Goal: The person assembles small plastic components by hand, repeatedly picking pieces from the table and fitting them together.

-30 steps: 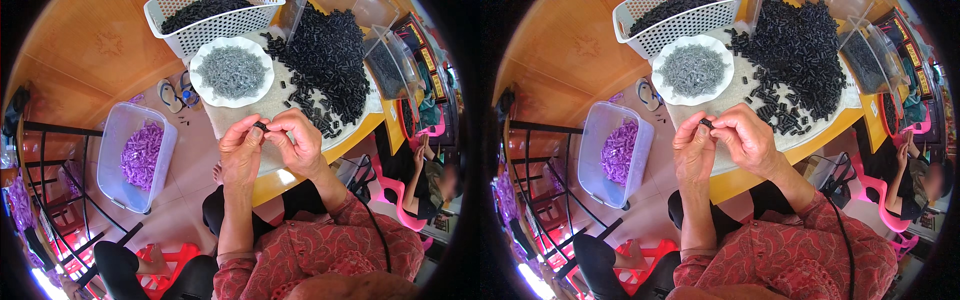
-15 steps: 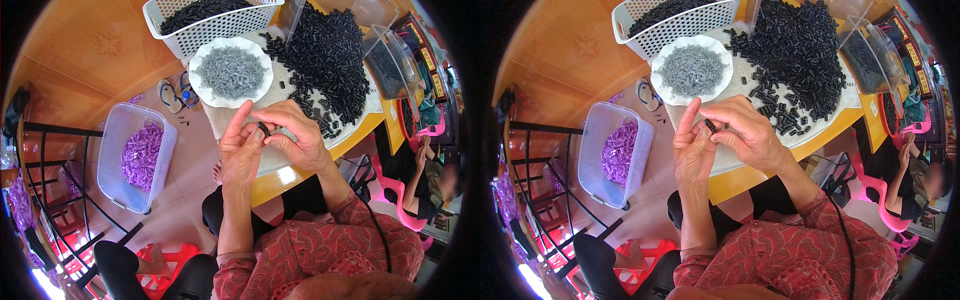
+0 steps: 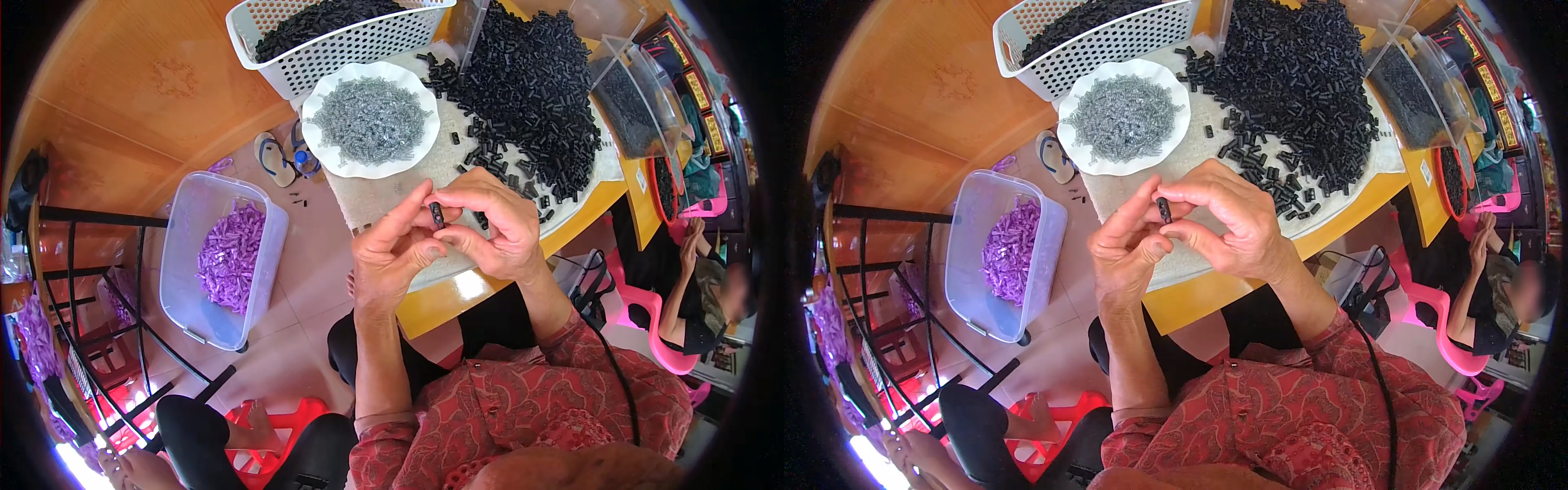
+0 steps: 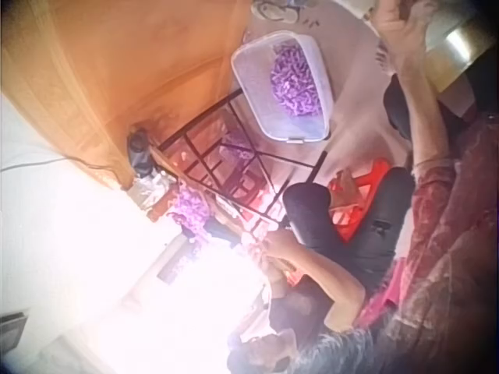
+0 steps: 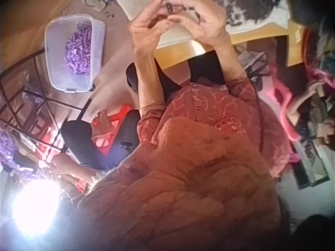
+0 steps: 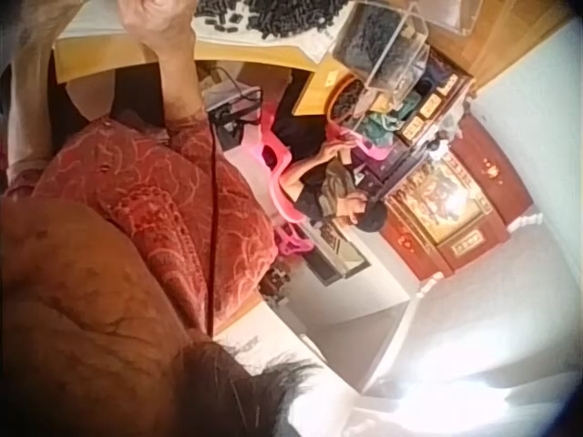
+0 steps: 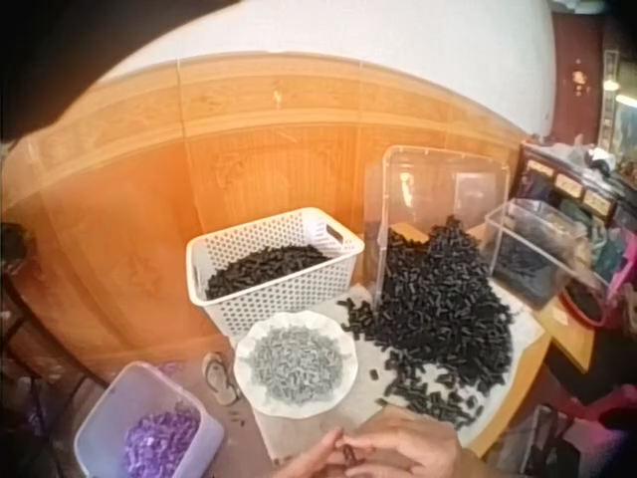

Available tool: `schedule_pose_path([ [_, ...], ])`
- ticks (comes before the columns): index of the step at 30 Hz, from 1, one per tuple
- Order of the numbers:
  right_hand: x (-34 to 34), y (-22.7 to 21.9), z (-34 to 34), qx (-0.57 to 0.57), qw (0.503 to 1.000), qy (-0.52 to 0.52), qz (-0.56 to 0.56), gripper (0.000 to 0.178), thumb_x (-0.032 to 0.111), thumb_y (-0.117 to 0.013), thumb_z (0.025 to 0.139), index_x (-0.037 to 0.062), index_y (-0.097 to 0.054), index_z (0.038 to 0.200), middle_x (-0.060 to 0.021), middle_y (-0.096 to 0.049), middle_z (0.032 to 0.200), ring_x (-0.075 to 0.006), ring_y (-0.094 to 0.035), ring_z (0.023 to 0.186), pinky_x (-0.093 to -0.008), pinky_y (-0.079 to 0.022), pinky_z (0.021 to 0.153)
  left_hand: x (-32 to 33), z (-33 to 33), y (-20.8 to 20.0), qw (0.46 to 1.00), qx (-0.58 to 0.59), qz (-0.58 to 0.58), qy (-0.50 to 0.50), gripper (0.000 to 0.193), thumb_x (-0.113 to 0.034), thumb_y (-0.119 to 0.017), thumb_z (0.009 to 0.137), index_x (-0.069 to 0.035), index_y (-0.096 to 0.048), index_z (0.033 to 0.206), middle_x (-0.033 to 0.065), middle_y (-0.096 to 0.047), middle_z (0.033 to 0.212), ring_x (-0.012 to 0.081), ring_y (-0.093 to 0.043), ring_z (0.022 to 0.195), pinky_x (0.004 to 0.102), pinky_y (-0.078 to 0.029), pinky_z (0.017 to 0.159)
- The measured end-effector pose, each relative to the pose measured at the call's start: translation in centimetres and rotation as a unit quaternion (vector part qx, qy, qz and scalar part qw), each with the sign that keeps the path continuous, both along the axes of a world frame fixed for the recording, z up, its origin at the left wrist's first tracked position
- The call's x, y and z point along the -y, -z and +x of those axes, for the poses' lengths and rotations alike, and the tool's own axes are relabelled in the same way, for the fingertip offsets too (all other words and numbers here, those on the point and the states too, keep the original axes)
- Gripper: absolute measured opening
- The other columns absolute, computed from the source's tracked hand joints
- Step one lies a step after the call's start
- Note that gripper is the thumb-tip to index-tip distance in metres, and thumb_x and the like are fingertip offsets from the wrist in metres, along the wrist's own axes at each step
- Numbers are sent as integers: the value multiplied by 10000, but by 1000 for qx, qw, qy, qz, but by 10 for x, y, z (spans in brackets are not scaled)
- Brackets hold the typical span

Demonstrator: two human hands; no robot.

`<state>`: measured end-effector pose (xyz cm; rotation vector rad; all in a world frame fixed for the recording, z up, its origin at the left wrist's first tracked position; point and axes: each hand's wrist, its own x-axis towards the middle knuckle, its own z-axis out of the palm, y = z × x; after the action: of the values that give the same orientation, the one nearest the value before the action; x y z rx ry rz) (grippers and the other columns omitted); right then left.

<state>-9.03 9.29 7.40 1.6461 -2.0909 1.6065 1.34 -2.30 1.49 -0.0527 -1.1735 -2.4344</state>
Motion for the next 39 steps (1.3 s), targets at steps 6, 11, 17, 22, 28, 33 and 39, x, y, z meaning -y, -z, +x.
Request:
schedule_pose_path([
  [6, -2, 5, -1, 35, 999, -18, -33, 341, 4, -777, 680, -16, -636, 990, -90, -654, 798, -202, -621, 709, -298, -494, 637, -3, 4, -5, 998, 42, -42, -28, 555, 22, -695, 784, 8, -504, 1305, 134, -667, 1062, 206, -641, 995, 287, -528, 837],
  [11, -3, 11, 0, 47, 998, -12, -44, 330, 1, -774, 686, -19, -637, 985, -91, -651, 777, -201, -625, 704, -292, -494, 638, -3, 5, -4, 995, 52, -72, -39, 533, 12, -696, 789, 5, -521, 1292, 138, -673, 1049, 190, -646, 970, 280, -526, 835],
  [17, -3, 16, 5, 99, 994, 1, -46, 324, -21, -750, 712, -3, -629, 1011, -93, -657, 809, -197, -631, 724, -283, -502, 642, -5, 4, -1, 994, 53, -69, -62, 522, 10, -691, 802, 5, -519, 1294, 137, -670, 1054, 190, -640, 977, 296, -516, 862],
  [22, -5, 16, 7, 96, 994, 33, -46, 346, -41, -723, 736, 7, -622, 1064, -89, -645, 871, -170, -629, 766, -278, -516, 678, -7, -2, -7, 998, 31, -32, -50, 514, 41, -657, 824, 5, -499, 1312, 144, -657, 1081, 209, -631, 1006, 330, -508, 894],
  [28, -5, 13, 9, 95, 995, 39, -20, 387, -70, -695, 739, 9, -605, 1106, -87, -637, 888, -175, -620, 771, -287, -518, 701, -10, -2, -10, 995, 76, 3, -59, 428, 20, -578, 884, 55, -484, 1301, 167, -648, 1062, 247, -635, 991, 337, -523, 849],
  [33, -8, 10, 8, 48, 998, 27, 16, 417, -93, -678, 722, -5, -591, 1120, -114, -640, 948, -238, -605, 815, -313, -518, 699, -9, -8, -2, 987, 123, 8, -101, 331, 16, -567, 897, 28, -568, 1228, 107, -662, 945, 166, -645, 860, 303, -551, 789],
  [39, -22, 10, 8, 42, 996, 78, 23, 425, -100, -676, 704, -15, -589, 1112, -126, -635, 971, -268, -595, 826, -332, -513, 678, -11, -16, -12, 970, 196, -3, -141, 245, -30, -538, 931, 26, -601, 1161, 98, -655, 877, 128, -626, 719, 282, -558, 637],
])
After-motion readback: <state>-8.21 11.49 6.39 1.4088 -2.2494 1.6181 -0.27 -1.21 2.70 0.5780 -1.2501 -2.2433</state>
